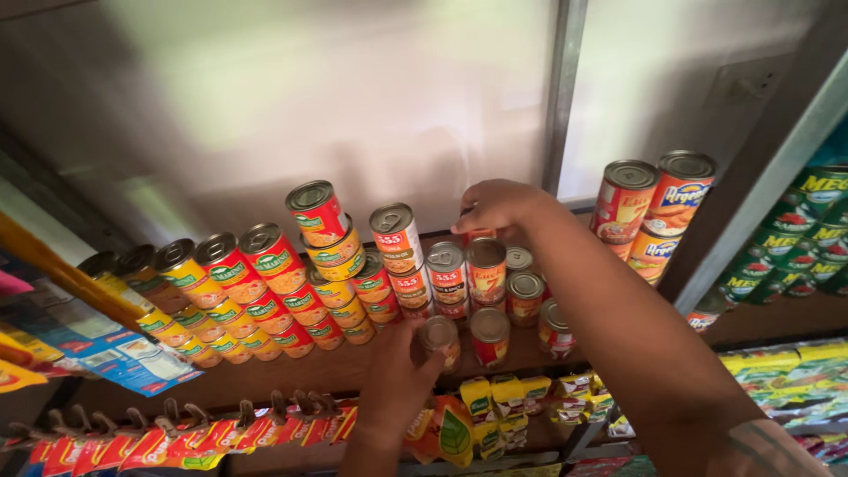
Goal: The person takes canned food items from a cardboard box on the floor and places them onto a metal shelf. They arrange the cans in neat rows, aligning them with existing stock. The person handles the cans one by one or in small groups, moving between the box and the shelf repeatedly.
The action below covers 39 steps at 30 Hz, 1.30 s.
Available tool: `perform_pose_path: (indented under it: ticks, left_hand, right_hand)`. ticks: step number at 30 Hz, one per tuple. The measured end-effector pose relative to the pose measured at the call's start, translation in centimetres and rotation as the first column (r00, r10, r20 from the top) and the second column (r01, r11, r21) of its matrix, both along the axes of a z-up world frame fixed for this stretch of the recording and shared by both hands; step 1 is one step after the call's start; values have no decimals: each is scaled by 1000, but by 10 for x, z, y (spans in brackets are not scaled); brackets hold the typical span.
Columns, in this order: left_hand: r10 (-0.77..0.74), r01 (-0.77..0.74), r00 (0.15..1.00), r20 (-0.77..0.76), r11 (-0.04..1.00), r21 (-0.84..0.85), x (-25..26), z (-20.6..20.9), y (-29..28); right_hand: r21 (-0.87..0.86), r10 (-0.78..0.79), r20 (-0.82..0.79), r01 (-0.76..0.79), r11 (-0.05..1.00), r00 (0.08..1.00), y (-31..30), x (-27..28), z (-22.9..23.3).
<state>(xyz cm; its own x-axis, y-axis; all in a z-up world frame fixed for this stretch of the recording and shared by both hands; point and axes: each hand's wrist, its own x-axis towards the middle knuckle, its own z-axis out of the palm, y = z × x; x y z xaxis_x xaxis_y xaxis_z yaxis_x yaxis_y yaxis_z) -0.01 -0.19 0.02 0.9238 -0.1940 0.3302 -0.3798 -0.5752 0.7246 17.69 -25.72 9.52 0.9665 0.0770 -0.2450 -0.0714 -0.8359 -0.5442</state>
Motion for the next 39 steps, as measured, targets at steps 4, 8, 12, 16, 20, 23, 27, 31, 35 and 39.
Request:
perform_pose_path:
  ticks: [4,8,12,16,20,23,27,31,35,39]
  left_hand:
    - [25,-22,996,-89,999,33,-2,4,-7]
    - [52,-44,990,-130,997,68,-4,4,-10]
    - [53,-48,992,-115,998,39,-5,2,-10]
    - [51,-48,991,-120,998,28,-7,2,-10]
    - [66,-65,996,60,998,-18,-12,12,-14]
    - [216,-203,934,284,976,-74,-15,34,-28]
    - [-53,-15,796,603,994,108,16,74,-60]
    - [-133,-2,981,140,718,696,62,109,-108]
    - [-209,153,977,-45,537,830,91,127,-125]
    - [-157,136,987,-39,679,721,129,136,-124]
  right_hand:
    - [-65,92,8,-91,994,996,4,-10,11]
    - [-108,87,1,-86,990,996,6,-15,12]
    - [-46,134,40,-132,990,990,6,-15,10]
    - [-99,95,12,-93,991,995,7,-20,13]
    - [-101,72,19,-69,992,997,8,-23,14]
    - [-92,16,90,-8,996,996,7,-23,16]
    - [-188,-84,369,163,969,926,1,-28,31]
    - [-316,-47,378,177,932,925,-11,-41,43]
    - [-482,83,249,50,875,965,-28,-43,39]
    - [-495,169,227,-36,868,959,-40,-30,18]
